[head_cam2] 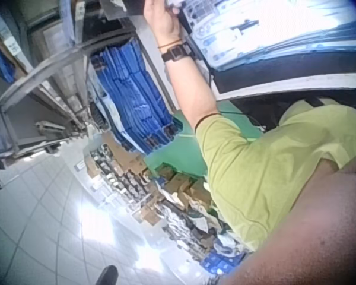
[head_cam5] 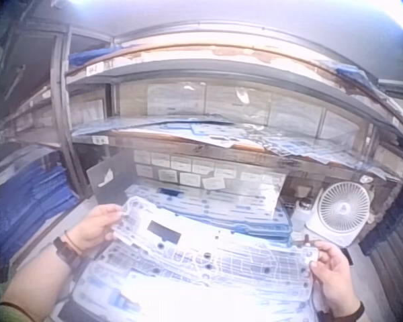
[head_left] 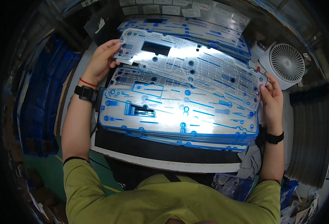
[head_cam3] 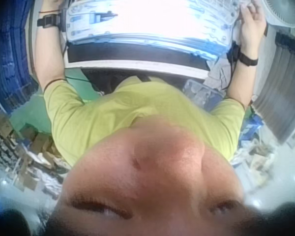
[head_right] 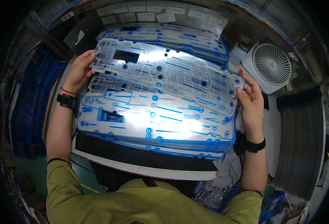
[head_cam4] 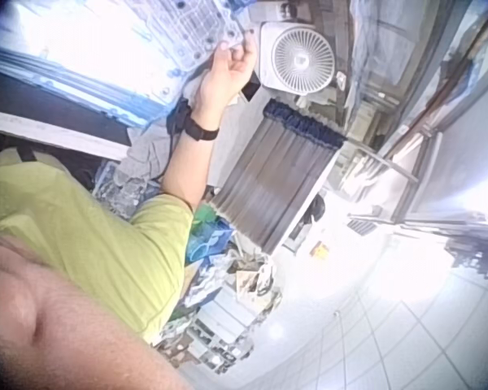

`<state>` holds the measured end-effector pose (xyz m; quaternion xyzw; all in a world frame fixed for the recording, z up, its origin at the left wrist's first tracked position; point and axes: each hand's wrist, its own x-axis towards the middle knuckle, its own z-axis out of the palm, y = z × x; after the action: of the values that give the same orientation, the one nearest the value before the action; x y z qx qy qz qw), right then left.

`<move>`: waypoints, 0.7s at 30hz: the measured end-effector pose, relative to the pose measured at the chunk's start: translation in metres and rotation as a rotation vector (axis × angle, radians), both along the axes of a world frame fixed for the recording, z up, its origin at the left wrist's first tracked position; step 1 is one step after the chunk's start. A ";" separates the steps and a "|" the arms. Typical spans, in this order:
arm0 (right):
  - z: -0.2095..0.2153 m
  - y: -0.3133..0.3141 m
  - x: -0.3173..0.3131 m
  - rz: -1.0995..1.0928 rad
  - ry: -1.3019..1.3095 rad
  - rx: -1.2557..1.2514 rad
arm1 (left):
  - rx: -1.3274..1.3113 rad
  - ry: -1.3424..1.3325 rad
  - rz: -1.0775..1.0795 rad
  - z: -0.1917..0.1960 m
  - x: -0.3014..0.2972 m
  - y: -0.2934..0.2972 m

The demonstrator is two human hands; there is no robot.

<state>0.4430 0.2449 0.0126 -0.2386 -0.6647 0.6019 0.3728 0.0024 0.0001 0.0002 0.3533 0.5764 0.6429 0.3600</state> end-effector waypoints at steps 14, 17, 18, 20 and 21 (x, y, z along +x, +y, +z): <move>-0.001 0.006 0.002 -0.083 -0.022 -0.002 | 0.162 -0.126 0.123 -0.012 -0.024 -0.002; -0.007 0.008 0.003 -0.091 -0.160 0.063 | 0.237 -0.164 0.166 0.000 -0.007 0.006; -0.009 0.006 0.004 -0.072 -0.228 0.071 | 0.249 -0.174 0.172 0.003 -0.003 0.007; -0.009 0.004 0.003 0.014 -0.361 0.110 | 0.213 -0.121 0.150 0.000 -0.008 0.004; -0.009 0.004 0.004 0.079 -0.426 0.139 | 0.195 -0.094 0.138 -0.001 -0.009 0.002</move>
<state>0.4467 0.2489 0.0041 -0.3079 -0.7769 0.5050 0.2159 -0.0071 0.0022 -0.0008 0.3155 0.5167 0.7350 0.3054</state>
